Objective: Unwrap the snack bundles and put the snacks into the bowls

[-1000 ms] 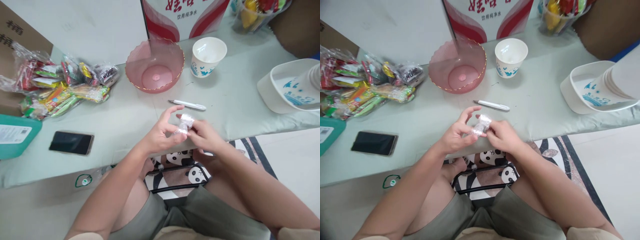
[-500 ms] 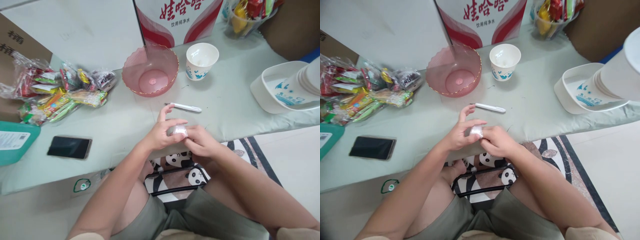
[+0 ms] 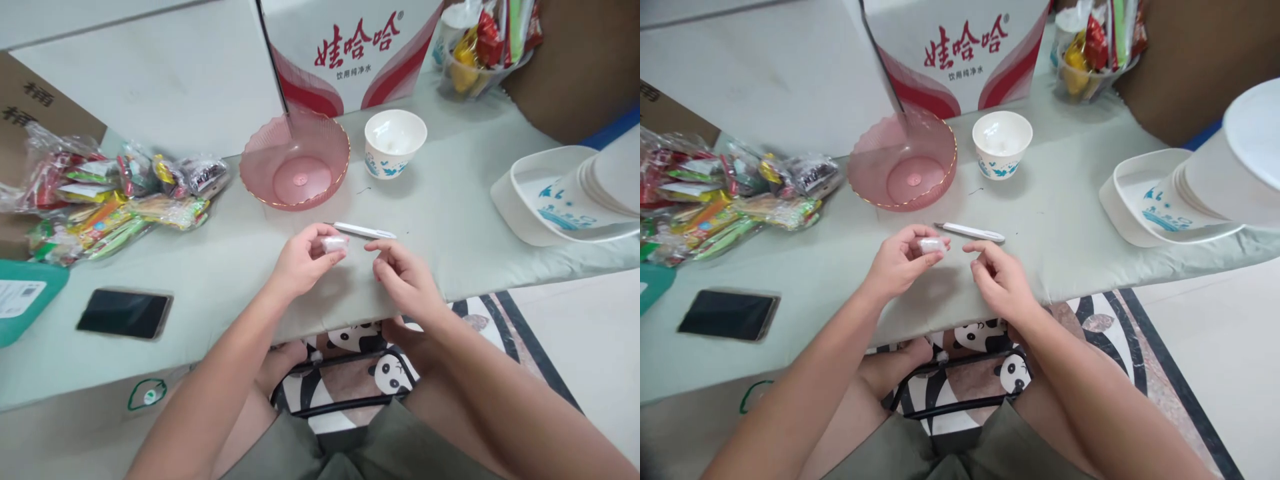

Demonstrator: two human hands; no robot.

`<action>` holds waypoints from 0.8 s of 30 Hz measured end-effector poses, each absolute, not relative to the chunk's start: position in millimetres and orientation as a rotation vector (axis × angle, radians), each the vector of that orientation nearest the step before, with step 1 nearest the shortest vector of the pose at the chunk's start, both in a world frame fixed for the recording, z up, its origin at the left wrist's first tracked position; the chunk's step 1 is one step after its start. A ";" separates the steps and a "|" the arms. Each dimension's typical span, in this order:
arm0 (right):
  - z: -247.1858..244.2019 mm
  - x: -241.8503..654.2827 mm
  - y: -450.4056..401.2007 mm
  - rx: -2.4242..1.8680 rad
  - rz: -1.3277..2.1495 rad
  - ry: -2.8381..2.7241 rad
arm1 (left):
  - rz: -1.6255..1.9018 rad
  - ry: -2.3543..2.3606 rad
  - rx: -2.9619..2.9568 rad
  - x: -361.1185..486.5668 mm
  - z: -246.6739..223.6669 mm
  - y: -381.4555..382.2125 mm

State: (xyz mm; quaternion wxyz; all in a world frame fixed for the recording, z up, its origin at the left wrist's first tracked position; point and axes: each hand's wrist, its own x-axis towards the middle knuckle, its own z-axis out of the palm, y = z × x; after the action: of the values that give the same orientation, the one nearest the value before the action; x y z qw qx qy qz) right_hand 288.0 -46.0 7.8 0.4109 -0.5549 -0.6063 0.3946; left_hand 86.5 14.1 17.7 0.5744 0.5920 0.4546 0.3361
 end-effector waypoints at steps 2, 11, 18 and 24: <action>3.8 285.4 -43.1 -1.416 1.027 -1.514 | 0.866 1.059 1.603 103.1 37.3 36.5; -3.7 283.2 -41.2 -1.388 1.095 -1.594 | 0.711 1.275 2.366 201.7 84.1 184.7; -1.0 283.4 -37.3 -1.359 1.087 -1.572 | 0.419 1.166 2.334 217.9 90.1 202.7; 15.1 302.5 -40.4 -1.373 0.903 -1.428 | 1.245 0.944 1.795 137.7 96.8 97.8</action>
State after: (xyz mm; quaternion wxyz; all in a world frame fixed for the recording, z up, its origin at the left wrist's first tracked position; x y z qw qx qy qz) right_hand 302.5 -40.4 15.1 0.4640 -0.5587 -0.5810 0.3674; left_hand 137.7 97.8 96.8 0.3717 0.7002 0.3682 0.4858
